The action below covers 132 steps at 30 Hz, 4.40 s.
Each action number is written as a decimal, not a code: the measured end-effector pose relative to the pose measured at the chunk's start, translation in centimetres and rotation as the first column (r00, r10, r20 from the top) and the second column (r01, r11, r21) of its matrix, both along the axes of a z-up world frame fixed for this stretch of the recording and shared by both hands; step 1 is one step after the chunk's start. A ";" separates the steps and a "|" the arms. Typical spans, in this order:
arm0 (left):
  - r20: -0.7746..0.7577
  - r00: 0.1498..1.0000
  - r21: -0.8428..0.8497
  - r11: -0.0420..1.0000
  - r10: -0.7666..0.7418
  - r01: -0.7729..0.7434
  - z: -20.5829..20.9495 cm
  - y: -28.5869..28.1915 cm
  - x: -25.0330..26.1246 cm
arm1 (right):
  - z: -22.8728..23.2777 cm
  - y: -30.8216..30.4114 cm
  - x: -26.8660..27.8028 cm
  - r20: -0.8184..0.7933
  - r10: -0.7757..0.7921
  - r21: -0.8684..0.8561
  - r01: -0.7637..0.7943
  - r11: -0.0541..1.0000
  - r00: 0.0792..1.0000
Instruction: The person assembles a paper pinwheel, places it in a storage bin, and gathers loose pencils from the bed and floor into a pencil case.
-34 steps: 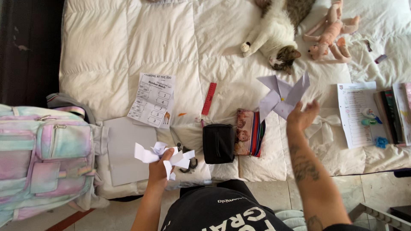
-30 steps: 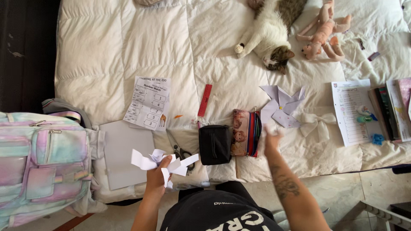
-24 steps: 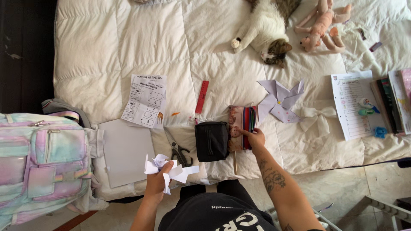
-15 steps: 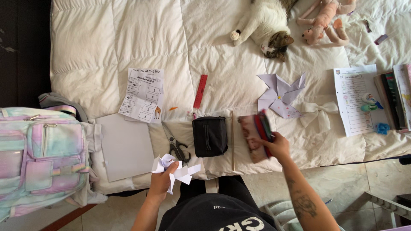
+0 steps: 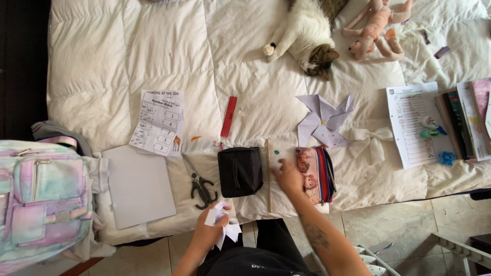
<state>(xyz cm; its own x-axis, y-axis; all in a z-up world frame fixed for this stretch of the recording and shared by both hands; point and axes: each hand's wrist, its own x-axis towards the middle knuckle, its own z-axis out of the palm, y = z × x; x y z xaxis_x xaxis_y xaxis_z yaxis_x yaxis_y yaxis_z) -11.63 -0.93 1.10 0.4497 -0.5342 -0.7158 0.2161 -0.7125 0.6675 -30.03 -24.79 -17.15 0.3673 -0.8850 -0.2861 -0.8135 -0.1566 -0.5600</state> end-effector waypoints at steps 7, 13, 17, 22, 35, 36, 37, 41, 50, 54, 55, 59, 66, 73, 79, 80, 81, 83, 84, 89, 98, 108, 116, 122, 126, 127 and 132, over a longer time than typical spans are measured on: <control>0.237 0.965 -0.183 0.970 -0.114 0.159 -3.8 -3.3 -3.8 | 1.3 -0.8 2.2 -0.101 0.015 0.200 0.006 0.980 0.995; 0.259 0.944 -0.249 0.930 -0.206 0.271 -2.9 -8.6 -6.8 | 9.6 -0.3 -2.2 0.422 -0.378 0.568 0.085 0.819 0.824; 0.190 0.965 -0.182 0.959 -0.183 0.218 -2.2 -10.8 -7.5 | 9.7 -1.2 -3.0 0.550 -0.524 0.686 0.006 0.727 0.651; -0.154 0.973 -0.175 0.974 -0.172 0.145 -3.1 -11.2 -7.9 | 8.4 -2.3 -4.4 0.563 -0.421 0.689 -0.123 0.714 0.711; 0.783 0.604 -0.172 0.881 -0.150 0.441 7.1 -11.3 -4.7 | -3.1 -21.0 -7.7 -0.042 -0.443 -0.237 0.422 0.875 0.896; 0.787 0.599 -0.168 0.884 -0.147 0.437 7.4 -11.2 -4.4 | -3.3 -22.1 -8.1 -0.108 -0.505 -0.130 0.492 0.861 0.856; 0.798 0.591 -0.169 0.900 -0.114 0.402 7.7 -11.0 -4.2 | -3.4 -22.9 -8.2 -0.184 -0.558 -0.030 0.562 0.826 0.809; 0.776 0.631 -0.248 0.911 -0.016 0.329 7.0 -10.3 -3.0 | -3.9 -24.3 -7.6 0.015 -0.680 0.425 0.611 0.668 0.733; 0.686 0.726 -0.232 0.929 -0.053 0.287 5.8 -10.9 -1.3 | -1.9 -22.9 -6.0 0.017 -0.531 0.373 0.488 0.789 0.847; 0.715 0.699 -0.297 0.900 -0.011 0.319 5.3 -11.4 0.0 | 4.2 -20.5 -5.5 0.182 -0.145 -0.108 0.166 0.980 0.973; 0.720 0.693 -0.312 0.899 0.012 0.309 5.2 -11.5 0.6 | 6.3 -19.7 -5.6 0.180 0.139 -0.499 -0.032 0.866 0.974; 0.675 0.735 -0.305 0.931 0.063 0.199 5.3 -12.1 3.3 | 16.7 -15.9 -6.1 0.061 0.404 -0.734 -0.233 0.638 0.913; 0.633 0.760 -0.541 0.619 -0.147 0.569 9.9 -13.9 7.1 | 30.3 -8.5 -6.2 0.043 0.622 -0.852 -0.296 0.432 0.782; 0.512 0.613 -0.492 0.379 -0.602 0.784 10.8 -12.2 7.6 | 37.0 -2.2 -7.0 0.253 0.558 -0.824 -0.126 0.553 0.790; 0.197 0.649 -0.750 0.314 -0.734 0.583 9.3 -9.5 6.6 | 40.4 3.9 -7.3 0.313 0.413 -0.799 0.002 0.601 0.855; 0.037 0.664 -0.779 0.395 -0.746 0.487 9.2 -9.1 6.5 | 40.8 4.8 -7.6 0.309 0.395 -0.803 0.014 0.596 0.865; 0.035 0.652 -0.780 0.387 -0.758 0.492 9.0 -8.8 6.1 | 41.2 5.6 -8.0 0.315 0.373 -0.799 0.033 0.600 0.873; -0.340 0.635 -0.685 0.646 -0.694 0.338 8.6 -8.4 5.4 | 41.6 7.2 -8.7 0.320 0.338 -0.795 0.057 0.604 0.885; -0.343 0.626 -0.684 0.643 -0.700 0.344 8.6 -8.3 5.1 | 41.7 8.0 -8.9 0.311 0.314 -0.797 0.067 0.600 0.897; 0.591 0.650 -0.645 0.204 -0.477 0.737 12.0 -8.1 3.7 | 41.3 10.1 -9.8 0.297 0.251 -0.803 0.099 0.588 0.921; 0.731 0.627 -0.620 0.121 -0.269 0.775 16.3 -7.8 0.9 | 40.9 12.3 -11.0 0.398 0.228 -0.713 0.144 0.686 0.889; 0.667 0.691 -0.649 0.237 -0.280 0.723 14.9 -7.1 0.6 | 39.8 13.3 -11.7 0.536 0.177 -0.582 0.209 0.786 0.826; 0.617 0.546 -0.565 0.165 -0.567 0.809 17.5 -8.8 1.4 | 41.8 13.9 -10.2 -0.037 0.242 -0.808 -0.172 0.564 0.970; 0.760 0.490 -0.541 0.001 -0.427 0.841 17.3 -11.0 1.8 | 41.0 12.2 -11.5 -0.278 0.277 -0.682 -0.392 0.617 0.920; 0.623 0.705 -0.691 0.183 -0.339 0.699 14.2 -11.5 6.5 | 38.3 13.0 -13.2 0.003 0.073 -0.725 -0.048 0.687 0.997; 0.297 0.878 -0.859 0.297 -0.376 0.418 13.4 -11.4 7.8 | 37.4 13.3 -13.6 0.144 -0.022 -0.688 0.116 0.716 0.989; 0.165 0.951 -0.867 0.422 -0.260 0.266 10.3 -11.4 6.9 | 31.3 13.7 -12.6 0.494 -0.145 -0.352 0.349 0.868 0.858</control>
